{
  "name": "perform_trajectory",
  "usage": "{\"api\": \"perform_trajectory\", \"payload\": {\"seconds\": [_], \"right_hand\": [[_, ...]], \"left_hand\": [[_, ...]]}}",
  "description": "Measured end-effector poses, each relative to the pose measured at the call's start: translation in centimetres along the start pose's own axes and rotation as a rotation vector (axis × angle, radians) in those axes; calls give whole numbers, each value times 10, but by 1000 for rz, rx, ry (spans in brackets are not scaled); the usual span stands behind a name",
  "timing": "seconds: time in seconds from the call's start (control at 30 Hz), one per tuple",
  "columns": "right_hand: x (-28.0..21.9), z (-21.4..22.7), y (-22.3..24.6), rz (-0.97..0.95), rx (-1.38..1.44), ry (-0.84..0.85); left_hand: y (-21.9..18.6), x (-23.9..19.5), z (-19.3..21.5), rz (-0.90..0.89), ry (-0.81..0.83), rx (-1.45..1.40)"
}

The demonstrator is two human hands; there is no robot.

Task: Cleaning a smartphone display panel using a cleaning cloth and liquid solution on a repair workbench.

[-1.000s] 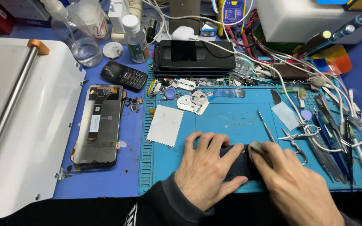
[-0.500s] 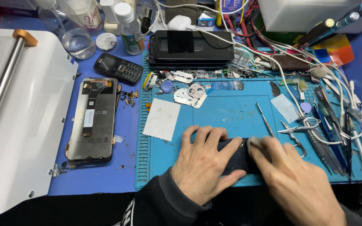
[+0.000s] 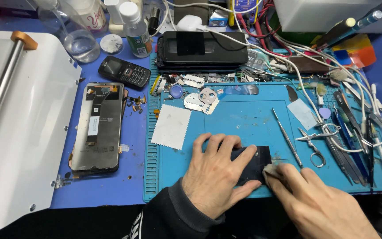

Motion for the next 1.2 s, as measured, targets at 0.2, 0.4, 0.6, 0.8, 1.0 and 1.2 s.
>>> {"api": "perform_trajectory", "payload": {"seconds": [0.2,0.4,0.6,0.8,1.0,1.2], "right_hand": [[29,63,15,-80,-106,-263],[25,72,11,-119,43,-213],[1,68,22,-27,48,-137],[35,86,21,-151,-101,-237],[33,83,20,-181,-163,-89],[15,67,24,-149,-132,-11]], "left_hand": [[-1,0,0,5,0,-3],[0,0,-1,12,5,-7],[3,-2,-6,17,-6,8],[4,-4,-9,17,-1,9],[5,-4,-8,17,8,12],[7,-6,-9,15,-2,10]]}}
Point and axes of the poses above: each hand's wrist, its own x-axis towards the middle knuckle, its own z-axis out of the back of the hand, y = z × x, the point moved 5 cm from there along x, towards the middle knuckle, and after that the axes turned 11 degrees about z, right-handed, at the moved point
